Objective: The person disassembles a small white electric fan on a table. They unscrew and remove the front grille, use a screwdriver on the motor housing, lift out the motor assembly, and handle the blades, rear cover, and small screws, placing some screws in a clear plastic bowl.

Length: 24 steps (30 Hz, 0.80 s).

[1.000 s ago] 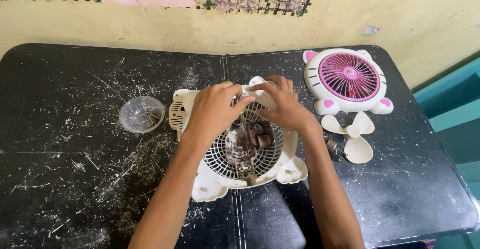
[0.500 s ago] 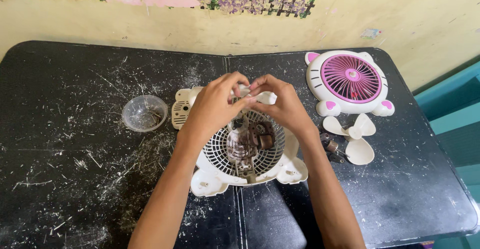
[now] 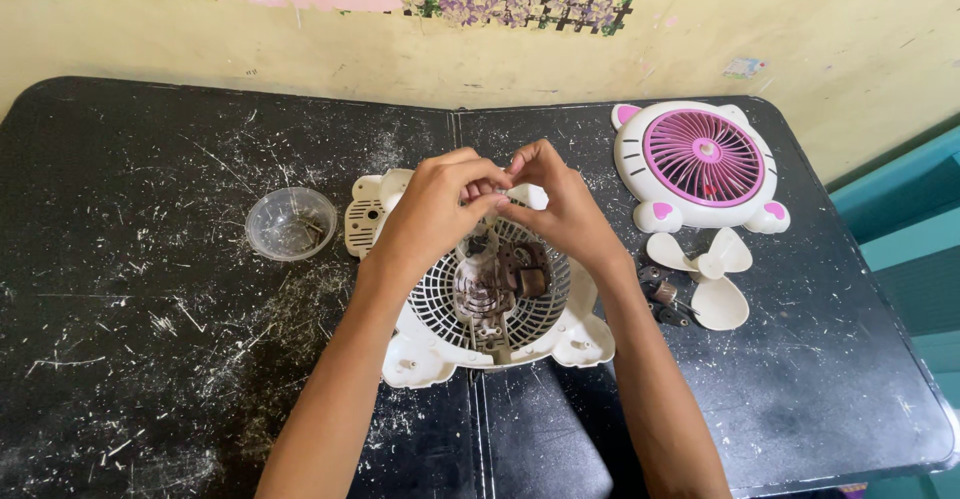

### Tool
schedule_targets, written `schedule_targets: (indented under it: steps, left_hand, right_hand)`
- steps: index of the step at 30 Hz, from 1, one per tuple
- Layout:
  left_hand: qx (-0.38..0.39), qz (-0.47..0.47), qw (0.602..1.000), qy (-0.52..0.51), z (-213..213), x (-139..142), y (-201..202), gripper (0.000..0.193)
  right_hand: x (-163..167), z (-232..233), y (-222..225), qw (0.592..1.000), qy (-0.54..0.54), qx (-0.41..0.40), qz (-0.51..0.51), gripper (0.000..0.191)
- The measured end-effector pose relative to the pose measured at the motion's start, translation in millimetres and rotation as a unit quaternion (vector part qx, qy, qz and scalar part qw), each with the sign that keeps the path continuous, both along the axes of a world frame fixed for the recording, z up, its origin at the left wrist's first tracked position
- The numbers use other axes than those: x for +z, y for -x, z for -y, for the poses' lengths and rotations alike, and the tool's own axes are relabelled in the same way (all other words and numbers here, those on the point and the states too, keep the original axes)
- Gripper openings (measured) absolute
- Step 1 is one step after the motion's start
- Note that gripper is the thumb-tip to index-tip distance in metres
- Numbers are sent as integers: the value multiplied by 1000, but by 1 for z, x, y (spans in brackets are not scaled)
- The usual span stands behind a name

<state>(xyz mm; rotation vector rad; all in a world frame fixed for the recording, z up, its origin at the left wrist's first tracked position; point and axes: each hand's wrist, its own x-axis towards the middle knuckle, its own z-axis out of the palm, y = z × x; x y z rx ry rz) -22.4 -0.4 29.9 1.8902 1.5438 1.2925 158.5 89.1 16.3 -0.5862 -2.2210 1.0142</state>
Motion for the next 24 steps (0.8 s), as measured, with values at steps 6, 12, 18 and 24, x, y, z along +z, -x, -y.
schedule_targets:
  steps: [6,12,18,24]
  left_hand:
    - [-44,8,999,-31,4,2,4,17]
    - [35,-28,999,16,3,3,-1,33]
    - [-47,51,998,-1,3,1,11,25]
    - [11,25,999,26,0,-3,8,22]
  right_hand:
    - [5,2,-3,994,104,18,-41,59]
    - [1,0,-2,997,58,47,-31,54]
    - [-3,-4,-5,997,56,48,-30,48]
    - [-3,-3,-3,995,81,59,-21,52]
